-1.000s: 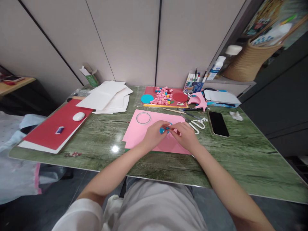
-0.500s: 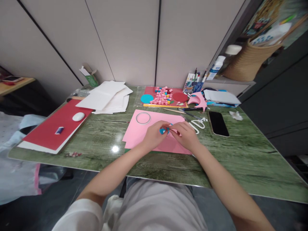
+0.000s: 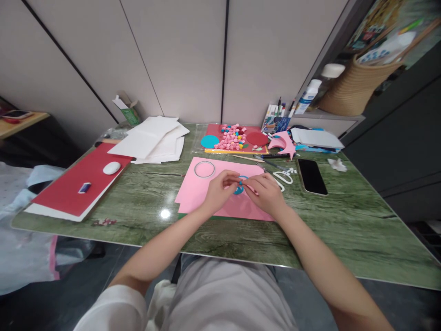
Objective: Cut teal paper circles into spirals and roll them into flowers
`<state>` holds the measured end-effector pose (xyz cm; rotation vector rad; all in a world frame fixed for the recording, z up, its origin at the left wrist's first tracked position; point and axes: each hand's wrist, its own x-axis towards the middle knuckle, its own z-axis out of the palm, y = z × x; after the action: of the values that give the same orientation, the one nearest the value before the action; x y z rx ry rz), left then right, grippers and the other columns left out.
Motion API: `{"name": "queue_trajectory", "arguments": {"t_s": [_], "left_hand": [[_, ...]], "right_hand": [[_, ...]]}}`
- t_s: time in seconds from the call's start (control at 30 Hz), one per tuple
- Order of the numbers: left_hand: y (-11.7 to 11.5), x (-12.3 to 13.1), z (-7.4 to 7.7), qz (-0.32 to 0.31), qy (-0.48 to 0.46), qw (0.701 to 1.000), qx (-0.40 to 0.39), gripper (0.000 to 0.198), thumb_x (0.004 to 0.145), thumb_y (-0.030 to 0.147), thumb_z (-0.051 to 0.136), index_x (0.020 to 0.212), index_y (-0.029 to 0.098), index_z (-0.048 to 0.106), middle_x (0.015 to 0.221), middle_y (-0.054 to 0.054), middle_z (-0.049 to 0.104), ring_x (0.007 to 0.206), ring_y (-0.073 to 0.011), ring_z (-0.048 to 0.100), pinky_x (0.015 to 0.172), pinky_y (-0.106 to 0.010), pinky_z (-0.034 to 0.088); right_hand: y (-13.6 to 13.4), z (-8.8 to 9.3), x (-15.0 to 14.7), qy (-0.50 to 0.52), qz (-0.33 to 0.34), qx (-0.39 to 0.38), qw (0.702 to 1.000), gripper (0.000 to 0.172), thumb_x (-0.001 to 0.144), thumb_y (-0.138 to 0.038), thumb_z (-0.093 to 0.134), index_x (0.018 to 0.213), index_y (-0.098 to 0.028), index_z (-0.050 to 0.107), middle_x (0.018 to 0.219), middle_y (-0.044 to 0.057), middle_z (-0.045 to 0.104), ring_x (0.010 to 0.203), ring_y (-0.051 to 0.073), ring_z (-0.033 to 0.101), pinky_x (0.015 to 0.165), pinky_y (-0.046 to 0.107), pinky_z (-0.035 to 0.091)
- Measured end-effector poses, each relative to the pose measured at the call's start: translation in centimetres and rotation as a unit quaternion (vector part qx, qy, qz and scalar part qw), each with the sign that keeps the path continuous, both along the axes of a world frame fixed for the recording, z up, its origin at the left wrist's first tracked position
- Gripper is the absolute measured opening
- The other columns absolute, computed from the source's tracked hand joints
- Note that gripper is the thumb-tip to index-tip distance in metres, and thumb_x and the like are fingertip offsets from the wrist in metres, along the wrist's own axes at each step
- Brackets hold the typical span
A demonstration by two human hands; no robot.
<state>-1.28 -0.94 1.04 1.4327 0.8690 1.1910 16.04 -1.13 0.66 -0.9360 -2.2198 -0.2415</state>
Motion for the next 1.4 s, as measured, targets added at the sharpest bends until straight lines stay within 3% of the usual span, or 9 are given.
{"name": "queue_trajectory", "arguments": {"t_s": [0.23,0.4,0.6,0.77,0.93,1.17,1.4], "left_hand": [[0.0,0.07,0.12,0.008,-0.006,1.0,-0.006,0.021,0.071,0.018,0.058,0.091,0.015,0.055,0.087,-0.006,0.065,0.083,-0.0136,0.062,0.076,-0.028,0.048],[0.39,0.07,-0.1,-0.003,-0.057,0.996,-0.066,0.026,0.066,0.025,0.066,0.087,0.015,0.056,0.084,-0.006,0.067,0.081,-0.0148,0.063,0.075,-0.029,0.049],[0.69,0.28,-0.84,-0.016,-0.127,0.98,-0.151,0.036,0.056,0.02,0.073,0.088,0.015,0.057,0.081,-0.003,0.067,0.076,-0.0125,0.062,0.072,-0.028,0.049],[0.73,0.32,-0.56,-0.041,-0.162,0.966,-0.199,0.039,0.053,0.016,0.074,0.088,0.016,0.057,0.075,0.0,0.065,0.07,-0.0095,0.06,0.072,-0.026,0.047],[0.76,0.29,-0.42,-0.052,-0.162,0.966,-0.192,0.04,0.054,0.015,0.073,0.09,0.017,0.057,0.075,0.0,0.064,0.073,-0.0101,0.06,0.074,-0.027,0.045],[0.8,0.25,-0.75,-0.063,-0.162,0.968,-0.179,0.04,0.055,0.014,0.072,0.093,0.016,0.056,0.074,0.0,0.065,0.071,-0.0093,0.06,0.073,-0.026,0.044],[0.63,0.39,-0.69,-0.064,-0.19,0.956,-0.213,0.041,0.055,0.013,0.073,0.093,0.016,0.056,0.077,-0.001,0.066,0.071,-0.0094,0.06,0.075,-0.026,0.043]], "right_hand": [[-0.06,-0.14,-0.12,0.003,-0.006,0.004,1.0,0.012,0.084,-0.021,0.05,0.092,-0.022,0.059,0.084,0.004,0.067,0.079,0.016,0.06,0.074,0.033,0.039],[-0.18,-0.15,-0.2,0.021,-0.001,0.003,1.0,0.012,0.083,-0.019,0.051,0.091,-0.022,0.06,0.082,0.003,0.067,0.077,0.015,0.06,0.073,0.032,0.039],[-0.24,-0.27,-0.2,0.041,0.003,0.01,0.999,0.011,0.082,-0.019,0.052,0.089,-0.022,0.061,0.082,0.003,0.067,0.077,0.015,0.061,0.072,0.032,0.039],[-0.31,-0.33,-0.16,0.038,0.0,0.014,0.999,0.012,0.082,-0.019,0.053,0.091,-0.023,0.06,0.083,0.003,0.068,0.078,0.015,0.06,0.073,0.032,0.039],[-0.41,-0.21,-0.25,0.044,-0.002,0.02,0.999,0.013,0.081,-0.018,0.054,0.092,-0.022,0.06,0.082,0.004,0.067,0.078,0.016,0.059,0.074,0.033,0.037],[-0.3,-0.51,-0.13,0.026,-0.003,0.034,0.999,0.027,0.081,-0.018,0.054,0.106,-0.026,0.059,0.086,0.005,0.065,0.078,0.015,0.058,0.074,0.033,0.037],[-0.35,-0.31,-0.36,0.034,-0.007,0.03,0.999,0.021,0.08,-0.019,0.056,0.1,-0.022,0.06,0.085,0.004,0.065,0.079,0.015,0.058,0.076,0.033,0.037]]}}
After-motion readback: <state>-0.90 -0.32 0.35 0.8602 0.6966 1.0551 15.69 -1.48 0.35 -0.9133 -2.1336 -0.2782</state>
